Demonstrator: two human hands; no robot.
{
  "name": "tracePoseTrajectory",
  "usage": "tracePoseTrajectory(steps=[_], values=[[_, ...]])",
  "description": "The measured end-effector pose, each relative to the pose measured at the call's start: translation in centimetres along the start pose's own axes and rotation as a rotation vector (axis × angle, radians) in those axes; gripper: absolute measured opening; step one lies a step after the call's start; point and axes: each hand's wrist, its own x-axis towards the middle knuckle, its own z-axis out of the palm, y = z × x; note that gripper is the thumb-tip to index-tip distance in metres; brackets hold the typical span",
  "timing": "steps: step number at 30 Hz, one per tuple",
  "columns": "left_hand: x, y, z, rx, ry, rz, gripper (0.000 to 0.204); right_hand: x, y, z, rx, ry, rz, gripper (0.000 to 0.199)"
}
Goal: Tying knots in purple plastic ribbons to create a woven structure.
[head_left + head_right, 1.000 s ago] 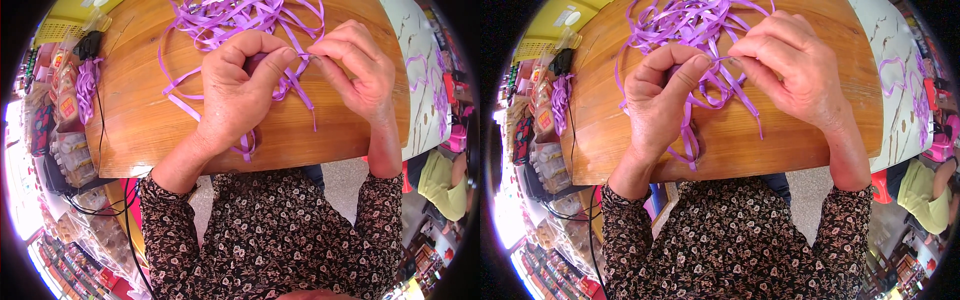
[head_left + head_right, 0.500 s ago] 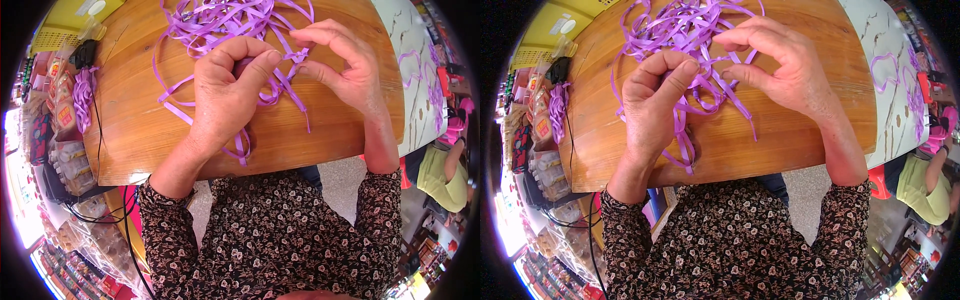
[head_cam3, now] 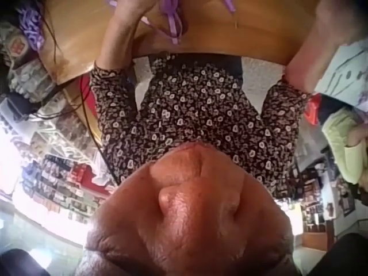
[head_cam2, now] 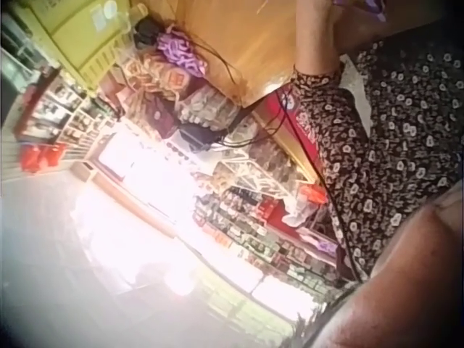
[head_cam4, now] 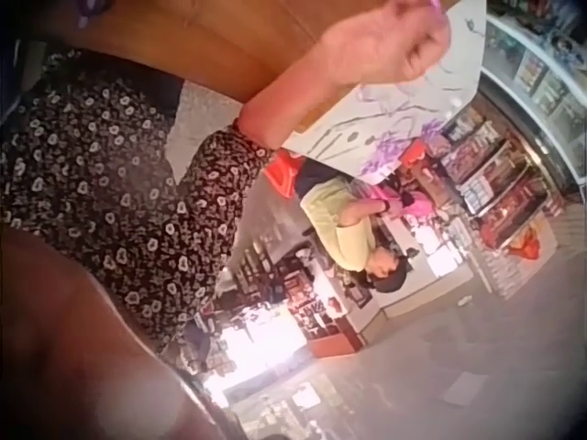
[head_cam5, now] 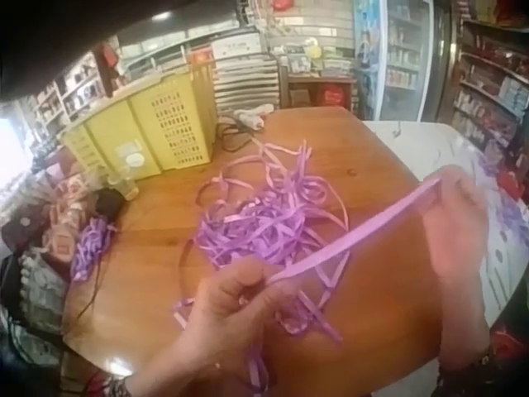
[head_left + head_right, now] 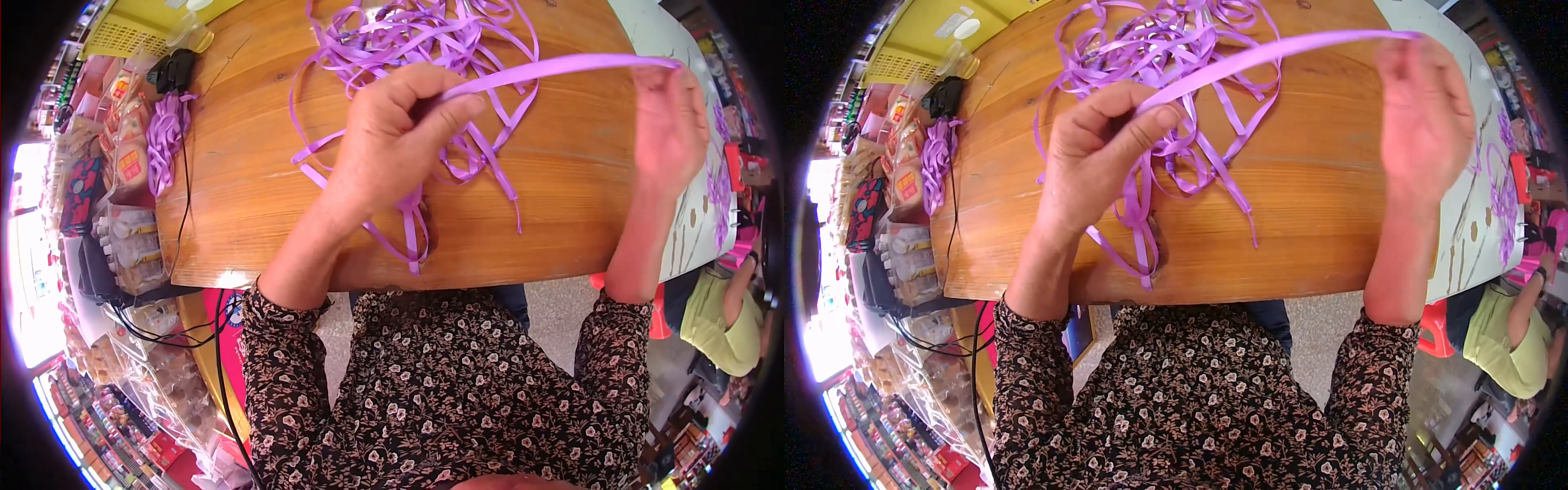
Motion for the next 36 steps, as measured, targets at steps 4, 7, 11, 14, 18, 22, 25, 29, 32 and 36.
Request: tracePoseTrajectory(steps=[4, 7, 11, 14, 18, 22, 25, 29, 32, 36], values=[[0.7, 1.1, -1.5, -0.068, 0.036, -0.029, 0.010, 2.0, -1.6, -2.3, 0.237, 0.201, 0.049, 0.006], [0.9, 1.7, -2.8, -0.020, 0.047, -0.077, 0.013, 3.0, -1.9, -4.7, 0.219, 0.274, -0.004, 0.007], [1.2, 1.1, -4.8, 0.131, 0.044, -0.002, 0.014, 3.8, -2.3, -7.0, 0.233, 0.349, -0.039, 0.007], [1.0, 1.8, -5.2, 0.134, 0.074, -0.047, 0.015, 3.9, -2.3, -6.5, 0.098, 0.447, -0.087, 0.007], [1.1, 2.2, -5.3, 0.034, 0.116, -0.081, 0.015, 4.4, -3.3, -11.3, 0.169, 0.420, -0.107, 0.008], [1.0, 2.0, -4.0, -0.137, 0.108, -0.096, 0.015, 3.6, -2.8, -5.2, -0.805, 0.545, -0.306, 0.026], [0.9, 2.3, -2.4, -0.089, 0.044, -0.050, 0.017, 2.2, -2.2, -0.9, -1.452, 0.235, -0.620, 0.038], [0.1, 2.2, -2.2, -0.058, -0.008, -0.086, 0.018, -1.6, 0.7, 6.1, -1.127, -0.445, -0.553, 0.047], [0.2, 1.7, -1.6, -0.110, -0.047, -0.107, 0.018, -3.7, 2.4, 8.3, -1.009, -0.638, -0.487, 0.047], [0.1, 1.9, -0.8, -0.189, -0.108, -0.127, 0.019, -4.7, 3.3, 7.6, -0.899, -0.624, -0.431, 0.041]])
